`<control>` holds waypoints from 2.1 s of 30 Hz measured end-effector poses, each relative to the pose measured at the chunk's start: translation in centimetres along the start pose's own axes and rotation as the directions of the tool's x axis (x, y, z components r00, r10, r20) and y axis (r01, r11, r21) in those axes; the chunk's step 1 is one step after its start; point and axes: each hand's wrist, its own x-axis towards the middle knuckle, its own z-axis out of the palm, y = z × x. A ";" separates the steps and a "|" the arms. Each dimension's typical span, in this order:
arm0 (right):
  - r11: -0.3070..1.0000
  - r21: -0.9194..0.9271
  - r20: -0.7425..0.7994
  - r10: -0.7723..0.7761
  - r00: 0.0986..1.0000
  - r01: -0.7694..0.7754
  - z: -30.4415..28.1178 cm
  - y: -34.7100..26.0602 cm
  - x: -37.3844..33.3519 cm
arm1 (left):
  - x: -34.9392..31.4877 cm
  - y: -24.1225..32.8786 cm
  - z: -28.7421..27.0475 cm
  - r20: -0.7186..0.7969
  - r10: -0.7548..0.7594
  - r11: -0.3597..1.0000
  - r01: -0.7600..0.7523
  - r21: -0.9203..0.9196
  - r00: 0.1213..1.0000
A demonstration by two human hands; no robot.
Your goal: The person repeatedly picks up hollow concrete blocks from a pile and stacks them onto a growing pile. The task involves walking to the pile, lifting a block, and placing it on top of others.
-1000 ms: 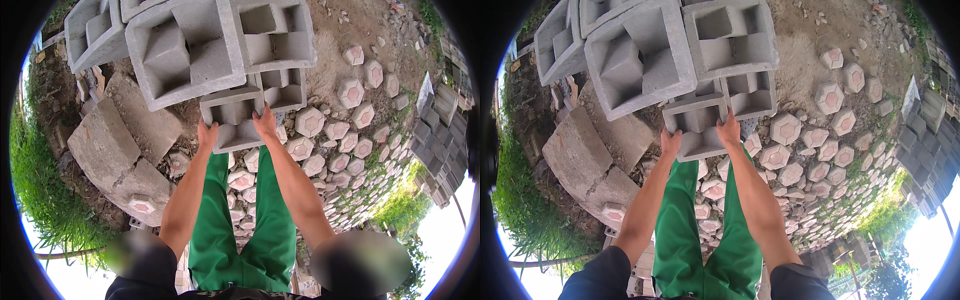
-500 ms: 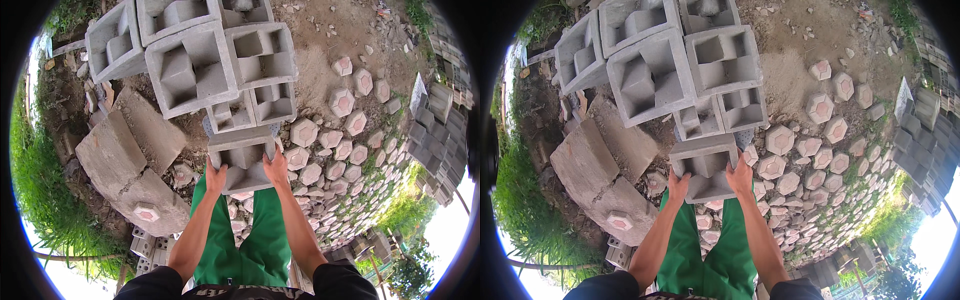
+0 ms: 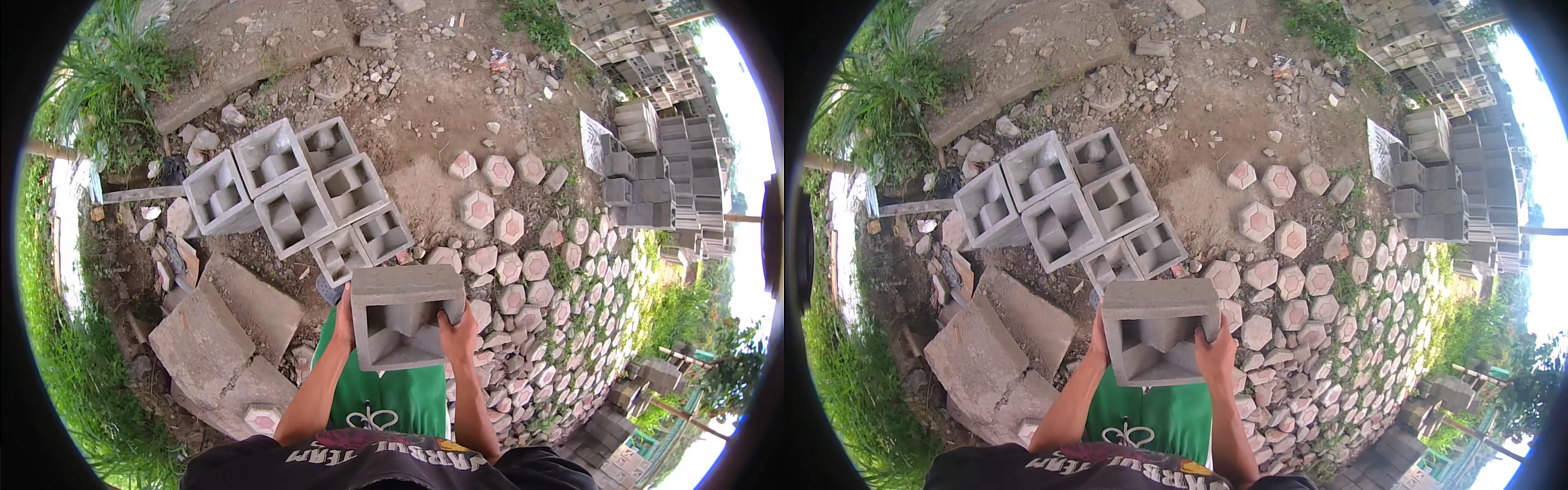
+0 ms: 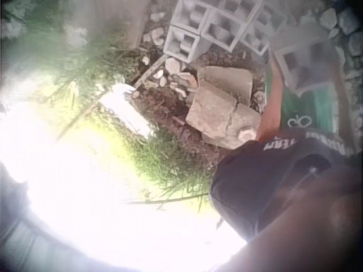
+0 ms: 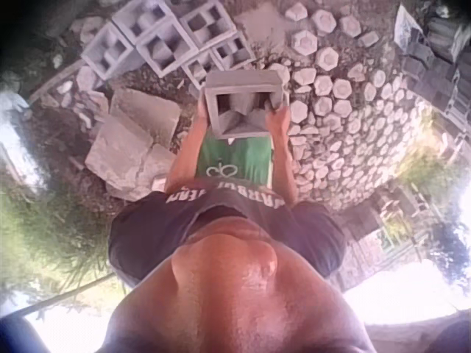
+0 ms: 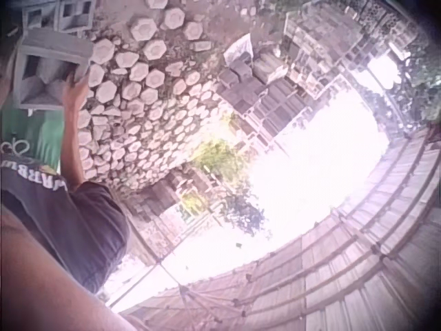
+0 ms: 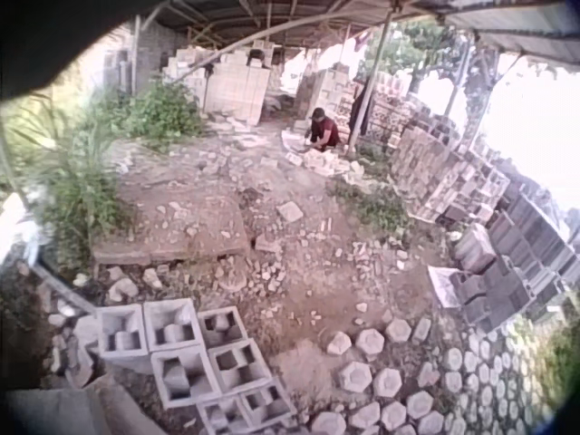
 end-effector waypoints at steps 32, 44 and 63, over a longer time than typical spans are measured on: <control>0.194 0.979 -0.046 0.530 0.847 -0.068 -22.6 23.0 -1.4 | 0.1 -14.8 35.1 0.467 -0.549 0.706 0.087 0.703 0.693; -0.019 0.960 -0.173 0.744 0.646 0.279 -24.5 28.1 -7.5 | -4.2 -24.8 46.0 0.395 -0.817 0.398 -0.086 0.913 0.420; -0.217 0.722 -0.239 0.813 0.532 0.657 -39.6 42.3 4.9 | 6.0 -46.3 69.6 0.211 -0.935 0.182 -0.127 0.975 0.284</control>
